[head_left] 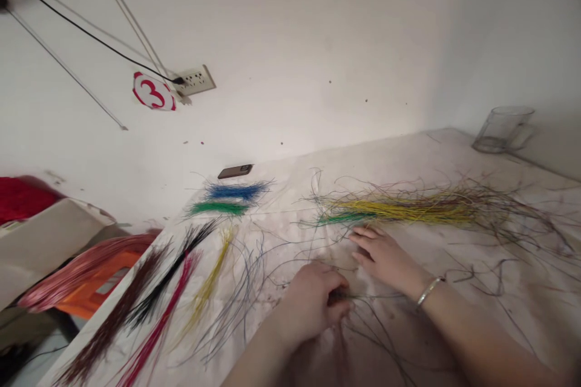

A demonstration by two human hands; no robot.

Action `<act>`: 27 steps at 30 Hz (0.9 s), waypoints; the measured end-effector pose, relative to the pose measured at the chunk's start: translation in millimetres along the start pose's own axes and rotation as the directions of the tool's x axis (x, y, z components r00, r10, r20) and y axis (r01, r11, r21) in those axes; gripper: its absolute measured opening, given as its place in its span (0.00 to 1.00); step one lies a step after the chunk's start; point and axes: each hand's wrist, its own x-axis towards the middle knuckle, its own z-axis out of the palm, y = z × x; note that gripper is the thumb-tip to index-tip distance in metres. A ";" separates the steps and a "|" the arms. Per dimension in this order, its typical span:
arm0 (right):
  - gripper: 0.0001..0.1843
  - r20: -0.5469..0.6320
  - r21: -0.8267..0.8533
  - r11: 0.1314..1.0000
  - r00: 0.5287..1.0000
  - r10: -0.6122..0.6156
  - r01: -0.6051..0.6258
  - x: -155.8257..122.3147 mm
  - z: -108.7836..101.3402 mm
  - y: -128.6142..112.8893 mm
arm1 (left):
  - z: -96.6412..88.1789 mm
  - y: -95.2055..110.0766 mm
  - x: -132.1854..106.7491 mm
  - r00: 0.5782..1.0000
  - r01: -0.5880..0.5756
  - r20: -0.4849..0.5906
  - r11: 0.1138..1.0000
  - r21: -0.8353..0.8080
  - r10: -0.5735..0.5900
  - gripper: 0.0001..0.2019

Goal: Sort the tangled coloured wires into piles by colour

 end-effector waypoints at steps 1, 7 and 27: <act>0.22 -0.006 -0.006 1.000 1.000 -0.011 0.011 0.5 0.5 -0.2 | -1.2 0.8 -0.1 1.000 0.005 -0.008 1.000 -0.025 -0.005 0.09; 0.22 -0.018 0.032 0.999 0.999 -0.032 0.033 -1.9 1.9 3.5 | -7.6 2.0 1.3 0.997 0.040 -0.060 0.991 -0.129 -0.048 0.04; 0.20 -0.099 0.404 0.914 0.995 0.002 0.039 -5.2 -9.9 -1.5 | -5.5 -2.0 4.0 0.970 0.139 -0.164 0.959 -0.245 -0.182 0.09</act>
